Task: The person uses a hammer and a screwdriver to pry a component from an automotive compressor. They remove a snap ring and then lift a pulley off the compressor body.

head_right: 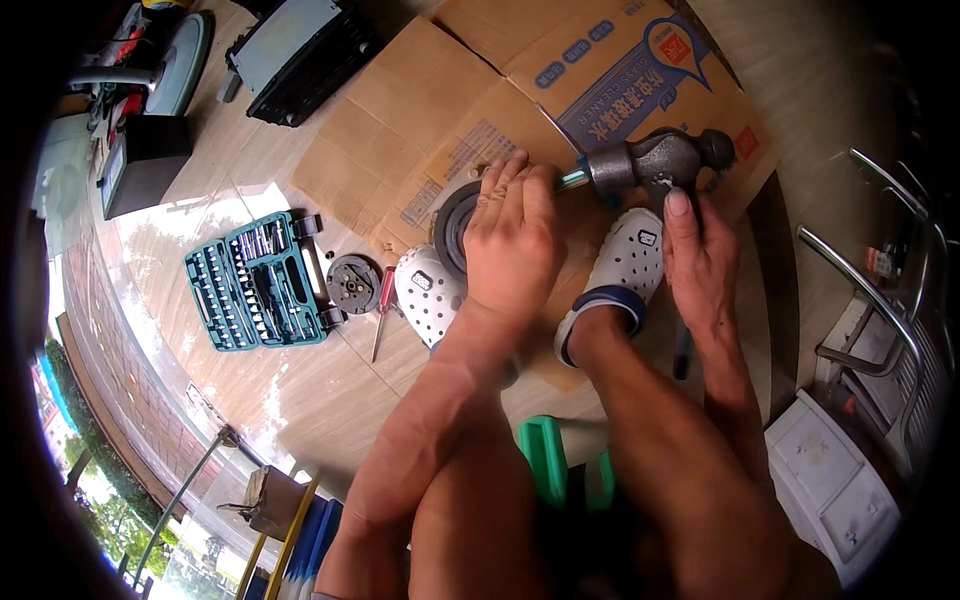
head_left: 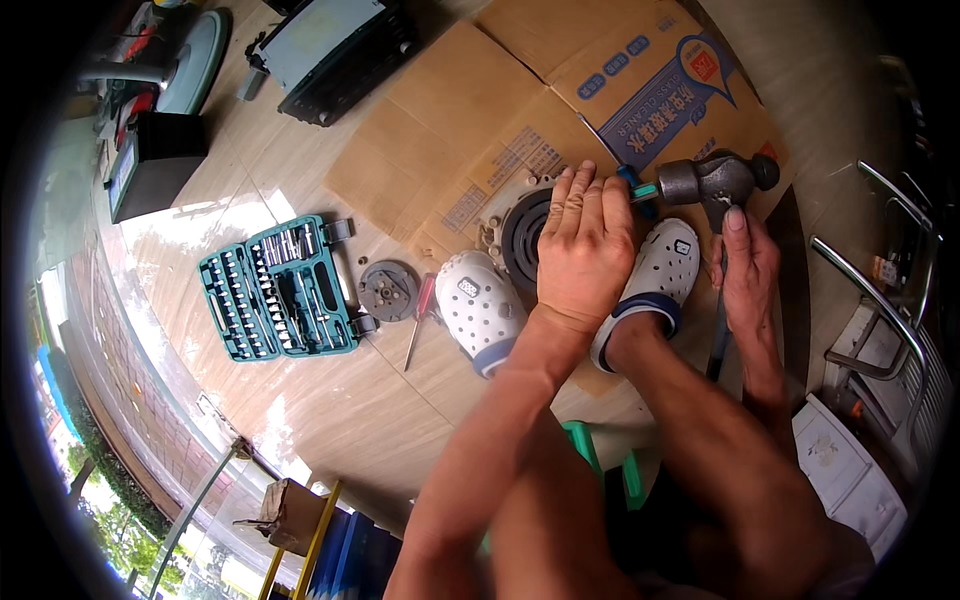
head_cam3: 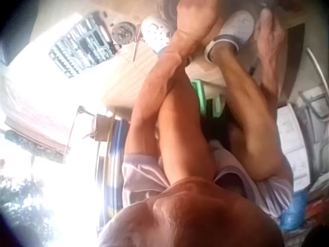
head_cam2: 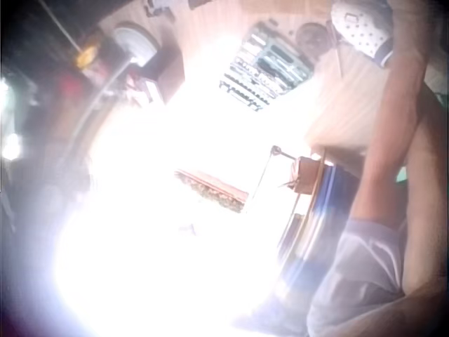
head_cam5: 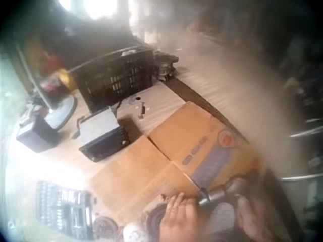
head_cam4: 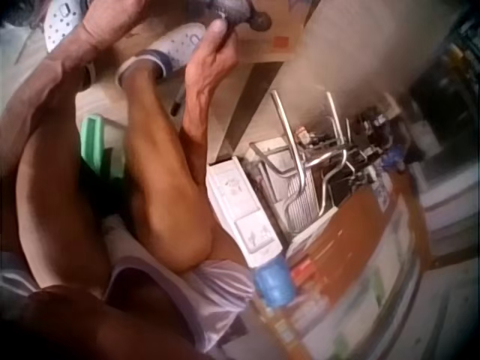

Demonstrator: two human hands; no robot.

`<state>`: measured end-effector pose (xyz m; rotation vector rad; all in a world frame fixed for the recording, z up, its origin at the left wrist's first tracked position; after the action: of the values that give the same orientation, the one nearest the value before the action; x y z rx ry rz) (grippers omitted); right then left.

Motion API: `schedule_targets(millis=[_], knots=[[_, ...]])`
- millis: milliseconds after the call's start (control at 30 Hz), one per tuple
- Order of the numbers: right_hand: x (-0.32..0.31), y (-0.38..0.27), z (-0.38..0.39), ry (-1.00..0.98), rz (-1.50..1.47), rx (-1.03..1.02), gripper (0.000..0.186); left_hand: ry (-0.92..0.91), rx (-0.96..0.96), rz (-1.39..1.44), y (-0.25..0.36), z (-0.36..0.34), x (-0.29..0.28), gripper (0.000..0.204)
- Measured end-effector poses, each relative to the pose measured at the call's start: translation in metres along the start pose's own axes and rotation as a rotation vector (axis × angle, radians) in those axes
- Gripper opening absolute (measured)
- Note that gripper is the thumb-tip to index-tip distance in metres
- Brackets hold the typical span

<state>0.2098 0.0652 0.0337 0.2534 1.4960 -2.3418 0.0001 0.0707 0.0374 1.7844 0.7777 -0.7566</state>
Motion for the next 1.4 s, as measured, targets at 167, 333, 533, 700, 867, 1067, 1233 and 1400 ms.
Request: schedule_targets(millis=[167,333,533,700,867,1067,1233,1400], knots=[[-0.002,0.001,-0.006,0.024,-0.071,-0.07,0.05,0.028,-0.052,0.005,-0.005,0.002,-0.004,0.029],[-0.008,-0.015,-0.007,0.077,0.126,-0.107,0.048,0.013,-0.051,0.007,-0.001,-0.004,-0.003,0.024],[-0.011,-0.027,-0.022,0.021,0.119,-0.033,0.054,-0.004,-0.061,-0.034,-0.008,0.004,-0.005,0.023],[-0.026,-0.029,-0.015,0.147,0.035,-0.053,0.05,0.019,-0.069,-0.002,-0.005,0.0,-0.003,0.026],[-0.005,-0.032,-0.034,-0.014,0.316,-0.213,0.05,0.017,-0.088,-0.01,-0.008,0.003,-0.005,0.027],[-0.007,-0.033,-0.028,-0.013,0.039,-0.097,0.048,0.004,-0.079,0.0,-0.005,0.0,-0.001,0.028],[-0.001,-0.042,-0.047,-0.163,0.266,-0.099,0.05,0.04,-0.089,-0.022,-0.008,0.002,-0.005,0.029],[-0.003,-0.033,-0.038,-0.07,-0.033,-0.015,0.049,0.053,-0.091,-0.061,-0.01,0.0,-0.002,0.03]])
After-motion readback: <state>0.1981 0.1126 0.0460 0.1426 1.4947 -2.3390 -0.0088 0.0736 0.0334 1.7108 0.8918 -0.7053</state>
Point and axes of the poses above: each hand's wrist, its own z-axis away from the middle knuckle, its own x-axis out of the palm, y = z × x, the point moved 8 cm from there along -z, towards the middle knuckle, and after that the axes turned 13 degrees about -y, right-handed, at the moved point
